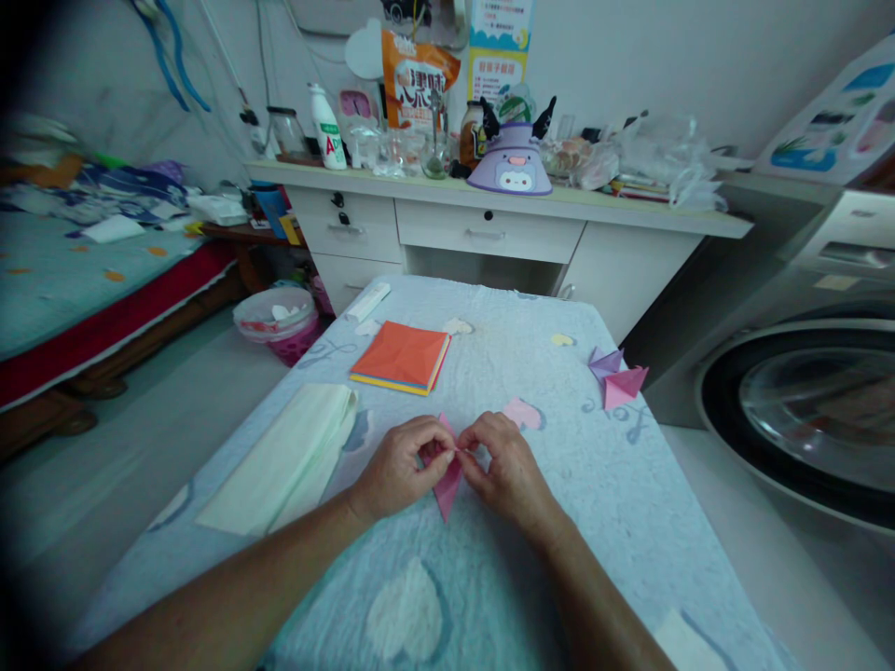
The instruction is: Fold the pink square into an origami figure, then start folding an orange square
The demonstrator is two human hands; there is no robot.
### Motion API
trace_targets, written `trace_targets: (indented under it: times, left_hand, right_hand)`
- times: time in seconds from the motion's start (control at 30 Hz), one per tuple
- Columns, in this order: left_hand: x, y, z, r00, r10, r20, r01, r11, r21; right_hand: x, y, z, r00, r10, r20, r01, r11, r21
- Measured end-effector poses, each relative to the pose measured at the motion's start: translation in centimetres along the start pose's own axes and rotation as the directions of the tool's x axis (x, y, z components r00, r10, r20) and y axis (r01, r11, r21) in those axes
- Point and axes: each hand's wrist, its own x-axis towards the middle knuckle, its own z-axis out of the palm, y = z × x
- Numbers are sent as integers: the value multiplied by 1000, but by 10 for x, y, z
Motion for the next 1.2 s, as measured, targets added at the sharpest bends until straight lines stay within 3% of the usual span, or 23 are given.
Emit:
trace_targets:
  times: [0.27, 0.7, 1.2]
  left_hand:
    - [0, -2, 0, 1000, 3, 0, -3, 1000, -7]
    - [1, 1, -2, 991, 128, -42, -127, 991, 29]
    - [0, -1, 0, 1000, 21, 4, -21, 1000, 7]
  right_hand:
    - [-1, 0, 3, 997, -75, -26, 75, 997, -17]
    - [-1, 0, 2, 1000, -26, 9, 25, 999, 35]
    - [-2, 0, 2, 1000, 10, 3, -11, 995, 98]
